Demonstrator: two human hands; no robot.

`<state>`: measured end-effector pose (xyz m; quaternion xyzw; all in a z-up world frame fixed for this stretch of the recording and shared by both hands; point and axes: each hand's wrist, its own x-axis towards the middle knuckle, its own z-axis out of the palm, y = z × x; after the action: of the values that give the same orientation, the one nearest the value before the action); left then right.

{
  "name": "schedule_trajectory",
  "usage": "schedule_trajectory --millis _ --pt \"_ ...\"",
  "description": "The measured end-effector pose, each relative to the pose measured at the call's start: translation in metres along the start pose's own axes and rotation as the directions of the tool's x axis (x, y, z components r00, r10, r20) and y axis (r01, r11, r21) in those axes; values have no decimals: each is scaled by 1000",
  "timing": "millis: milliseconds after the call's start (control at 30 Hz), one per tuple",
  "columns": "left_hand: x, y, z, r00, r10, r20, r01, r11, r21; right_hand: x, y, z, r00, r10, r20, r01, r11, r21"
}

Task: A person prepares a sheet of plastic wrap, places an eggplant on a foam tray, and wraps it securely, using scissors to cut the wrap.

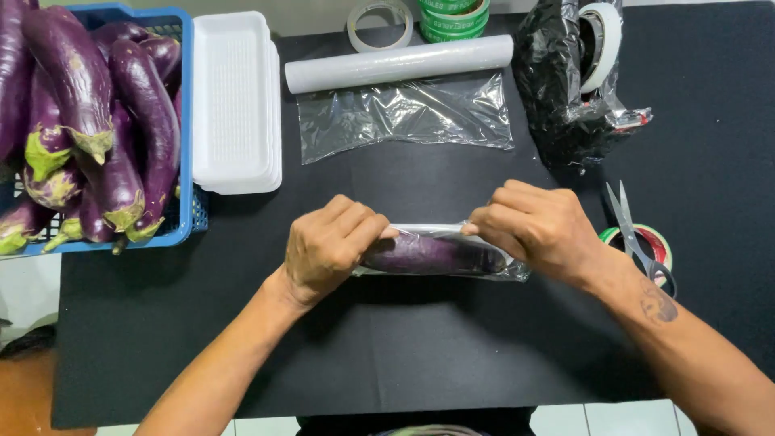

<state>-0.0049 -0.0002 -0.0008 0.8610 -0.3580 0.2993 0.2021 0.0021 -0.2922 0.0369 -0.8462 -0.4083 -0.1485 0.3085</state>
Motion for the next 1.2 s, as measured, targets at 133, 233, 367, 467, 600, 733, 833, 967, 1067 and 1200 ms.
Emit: schedule_trajectory --millis 133,233,367,467,600,733,833,967,1067,1200 --pt "-2 20 -16 986 121 -112 -114 991 63 -8 -19 -5 989 -119 -83 110 988 -104" --pt "-6 34 -30 984 160 -84 -150 983 110 -10 -40 -14 984 -158 -76 153 986 -73" --pt "-16 46 -39 989 122 -79 -118 992 50 -23 -51 -13 987 -147 -58 141 985 -99" --pt "-22 52 -44 993 100 -60 -101 995 -6 -26 -58 -13 990 -133 -55 126 987 -103" --pt "-21 52 -51 990 140 2 -140 990 -14 -27 -65 -15 992 -114 -46 109 989 -102" --pt "-14 51 -56 981 184 55 -183 983 -12 -26 -67 -17 994 -106 -22 104 992 -70" --pt "-10 49 -59 990 115 85 -108 990 -87 -29 -65 -15 994 -94 -53 93 996 -9" --pt "-12 48 -57 987 21 160 -5 995 -101 -31 -65 -13 995 -79 -62 80 997 5" --pt "-13 47 -57 982 15 188 9 992 -126 -33 -66 -11 999 -33 -42 34 999 32" --pt "-11 46 -59 973 -14 230 60 980 -192 -39 -64 -7 998 27 -52 -23 997 73"
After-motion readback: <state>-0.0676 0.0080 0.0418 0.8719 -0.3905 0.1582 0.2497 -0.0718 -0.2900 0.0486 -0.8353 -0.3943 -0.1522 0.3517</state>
